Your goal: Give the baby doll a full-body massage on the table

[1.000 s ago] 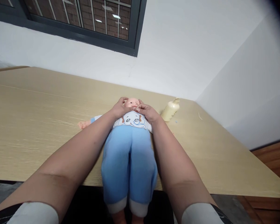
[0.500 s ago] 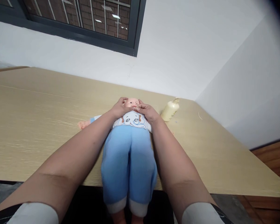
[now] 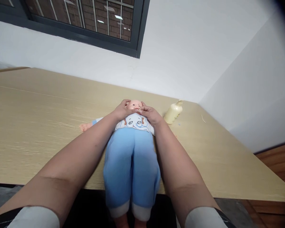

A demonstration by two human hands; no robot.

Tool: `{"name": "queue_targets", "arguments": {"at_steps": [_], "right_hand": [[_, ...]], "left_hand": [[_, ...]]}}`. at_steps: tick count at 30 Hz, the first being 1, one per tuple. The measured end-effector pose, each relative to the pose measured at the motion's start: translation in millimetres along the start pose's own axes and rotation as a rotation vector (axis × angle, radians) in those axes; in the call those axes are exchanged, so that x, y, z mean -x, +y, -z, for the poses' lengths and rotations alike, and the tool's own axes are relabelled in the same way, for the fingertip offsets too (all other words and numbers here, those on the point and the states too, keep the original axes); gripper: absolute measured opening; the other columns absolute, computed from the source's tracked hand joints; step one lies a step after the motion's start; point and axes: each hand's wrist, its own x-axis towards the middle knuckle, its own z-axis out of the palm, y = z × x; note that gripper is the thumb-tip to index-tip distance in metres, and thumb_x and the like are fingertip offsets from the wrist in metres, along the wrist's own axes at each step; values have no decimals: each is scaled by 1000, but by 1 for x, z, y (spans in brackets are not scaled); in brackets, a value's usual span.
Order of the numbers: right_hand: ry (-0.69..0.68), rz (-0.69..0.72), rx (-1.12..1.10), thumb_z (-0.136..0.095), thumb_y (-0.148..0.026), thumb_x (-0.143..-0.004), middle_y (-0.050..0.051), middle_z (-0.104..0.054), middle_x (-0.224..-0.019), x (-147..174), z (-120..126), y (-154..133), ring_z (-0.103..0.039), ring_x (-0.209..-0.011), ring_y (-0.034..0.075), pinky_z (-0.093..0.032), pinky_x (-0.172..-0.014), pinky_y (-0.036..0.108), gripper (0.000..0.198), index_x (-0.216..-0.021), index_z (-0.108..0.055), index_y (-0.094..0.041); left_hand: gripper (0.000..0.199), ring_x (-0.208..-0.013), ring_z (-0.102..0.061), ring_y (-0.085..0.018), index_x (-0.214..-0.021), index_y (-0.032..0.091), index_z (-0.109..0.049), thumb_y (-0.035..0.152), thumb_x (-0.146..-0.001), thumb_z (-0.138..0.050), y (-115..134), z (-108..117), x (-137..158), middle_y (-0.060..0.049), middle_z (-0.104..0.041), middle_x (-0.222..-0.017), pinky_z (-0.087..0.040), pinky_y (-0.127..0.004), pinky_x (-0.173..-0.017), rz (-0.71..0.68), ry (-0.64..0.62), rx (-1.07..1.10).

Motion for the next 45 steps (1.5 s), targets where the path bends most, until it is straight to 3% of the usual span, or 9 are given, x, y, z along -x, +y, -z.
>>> {"name": "queue_targets", "arguments": {"at_steps": [8,18,30,38,45], "right_hand": [[-2,-27,-31,-87,-45,-64,-1,-34,-161,1,-1,-1,-9,-156,19,-17,-123,34,28,-82,-76,-26],[4,-15,-20,-86,-45,-66,1,-39,-159,0,0,0,-4,-156,13,-14,-123,33,27,-84,-77,-27],[-1,-49,-19,-87,-46,-65,-4,-26,-164,0,3,3,-17,-155,22,-17,-123,37,28,-81,-74,-27],[26,-34,-20,-87,-45,-65,1,-31,-163,-1,3,6,-13,-155,20,-20,-122,36,30,-86,-77,-26],[13,-40,-59,-88,-44,-62,-2,-30,-163,0,3,4,-18,-155,22,-19,-123,36,28,-80,-76,-26]], "left_hand": [[92,-100,-70,-26,-140,25,-43,55,-64,-86,2,1,2,-14,-60,-131,-58,-37,-82,2,-26,-2],[89,-95,-71,-25,-138,27,-45,55,-64,-85,4,1,3,-13,-62,-128,-58,-38,-82,8,-18,-28],[90,-96,-70,-26,-139,26,-44,54,-64,-86,5,1,4,-13,-64,-123,-58,-37,-79,12,-32,-10],[90,-92,-71,-26,-139,27,-43,56,-65,-85,2,2,2,-14,-62,-125,-58,-39,-80,3,-47,-19],[92,-95,-70,-26,-139,26,-43,55,-64,-86,3,1,3,-14,-62,-127,-58,-38,-80,8,-44,6]]}}
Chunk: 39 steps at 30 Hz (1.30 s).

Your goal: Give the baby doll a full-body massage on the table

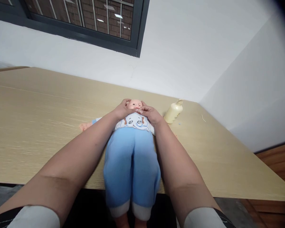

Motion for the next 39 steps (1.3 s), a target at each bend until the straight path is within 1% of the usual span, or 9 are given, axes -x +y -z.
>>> {"name": "queue_targets", "arguments": {"at_steps": [5,11,18,22,26,29,32,36,39], "right_hand": [[4,-4,-9,-88,-41,-63,-3,-29,-163,0,-1,-1,-19,-154,23,-20,-123,36,26,-80,-76,-26],[4,24,-4,-87,-44,-63,-3,-29,-163,0,-3,-2,-13,-156,22,-20,-123,35,26,-77,-75,-26],[9,8,19,-87,-44,-63,0,-34,-161,0,-1,-1,-10,-156,18,-18,-123,34,27,-82,-77,-26],[12,2,42,-87,-47,-63,-1,-33,-162,0,0,-1,-16,-155,22,-18,-123,35,29,-81,-76,-27],[10,2,59,-86,-45,-65,-2,-29,-163,0,0,0,-19,-154,23,-17,-123,36,27,-81,-76,-27],[8,7,34,-86,-43,-65,-2,-28,-163,0,-1,-1,-19,-154,22,-18,-123,36,26,-83,-76,-27],[13,3,21,-87,-42,-65,-2,-31,-162,1,-1,-1,-18,-154,22,-17,-123,36,25,-82,-76,-27],[24,16,29,-87,-41,-64,-2,-34,-161,0,-1,1,-14,-155,20,-17,-123,35,26,-84,-77,-28],[28,17,37,-87,-43,-64,-2,-34,-161,0,0,2,-17,-155,21,-18,-123,36,27,-84,-78,-28]], "left_hand": [[91,-95,-71,-26,-139,27,-45,54,-63,-86,0,0,0,-14,-61,-128,-58,-38,-80,2,10,17],[91,-105,-68,-27,-139,24,-46,51,-63,-87,4,-1,3,-13,-61,-131,-57,-34,-82,6,27,-12],[91,-91,-71,-25,-141,27,-44,53,-65,-85,2,0,1,-13,-63,-126,-58,-38,-79,5,13,-31],[91,-88,-72,-24,-142,27,-42,53,-66,-85,2,1,1,-12,-66,-120,-58,-37,-78,21,3,-25],[90,-91,-72,-25,-142,27,-42,53,-67,-85,5,-1,3,-12,-66,-121,-58,-36,-78,21,-1,-5],[88,-97,-71,-26,-141,25,-42,49,-67,-85,8,-2,5,-12,-66,-122,-58,-34,-78,23,-2,14],[86,-102,-69,-26,-140,25,-44,47,-68,-85,11,-3,7,-11,-65,-123,-58,-33,-78,25,-2,30],[88,-102,-69,-26,-140,25,-43,49,-67,-86,10,-3,7,-11,-65,-123,-58,-33,-78,30,-4,43],[89,-101,-69,-26,-140,25,-42,48,-67,-86,9,-3,6,-11,-65,-122,-58,-33,-76,29,-16,58]]}}
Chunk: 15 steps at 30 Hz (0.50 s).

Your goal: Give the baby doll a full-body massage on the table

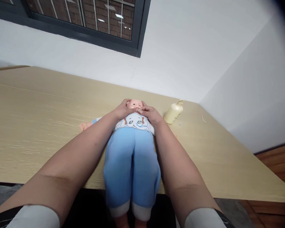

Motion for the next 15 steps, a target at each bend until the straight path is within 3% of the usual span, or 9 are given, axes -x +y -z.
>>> {"name": "queue_targets", "arguments": {"at_steps": [15], "right_hand": [[-3,-27,-125,-86,-33,-63,-3,-29,-163,0,-1,-2,-20,-154,25,-27,-121,37,19,-77,-76,-25]], "left_hand": [[89,-104,-68,-26,-138,23,-45,47,-64,-87,-1,0,0,-12,-63,-126,-57,-34,-80,-23,16,-2]]}}
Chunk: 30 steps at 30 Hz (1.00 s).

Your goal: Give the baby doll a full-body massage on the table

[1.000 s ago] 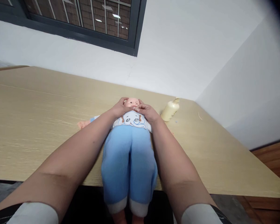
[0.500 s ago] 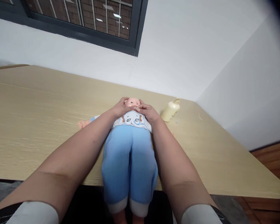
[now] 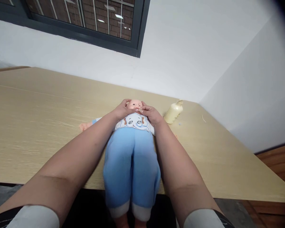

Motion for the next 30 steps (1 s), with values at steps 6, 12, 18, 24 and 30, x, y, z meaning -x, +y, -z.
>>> {"name": "queue_targets", "arguments": {"at_steps": [6,12,18,24,30], "right_hand": [[-6,18,29,-84,-34,-65,2,-40,-158,-1,-1,-1,-10,-156,21,-21,-122,37,17,-77,-76,-24],[-15,21,79,-87,-38,-64,2,-38,-159,-2,-1,-2,-14,-156,22,-19,-122,38,23,-78,-76,-23],[-29,40,129,-86,-42,-66,3,-33,-162,-1,0,-1,-18,-155,23,-16,-123,36,27,-84,-76,-24],[-32,32,74,-86,-39,-65,-1,-36,-161,0,-1,-2,-21,-154,24,-18,-123,38,23,-78,-74,-25],[-16,22,15,-86,-37,-62,-2,-38,-159,1,-3,-4,-16,-155,24,-27,-120,37,21,-73,-74,-24]], "left_hand": [[88,-99,-70,-27,-135,25,-50,53,-61,-87,-7,3,-6,-13,-62,-128,-58,-38,-82,-47,47,-84],[84,-97,-70,-27,-133,25,-50,52,-63,-87,-11,5,-8,-14,-61,-131,-58,-40,-83,-65,44,-93],[88,-97,-70,-27,-139,26,-46,52,-64,-86,-9,5,-6,-13,-62,-129,-58,-39,-81,-27,10,-68],[90,-103,-68,-27,-139,24,-46,48,-62,-88,-3,2,-3,-13,-62,-128,-58,-34,-79,-9,25,-40],[88,-103,-68,-26,-138,25,-48,49,-62,-88,-3,1,-2,-13,-61,-129,-57,-35,-80,-11,35,-29]]}}
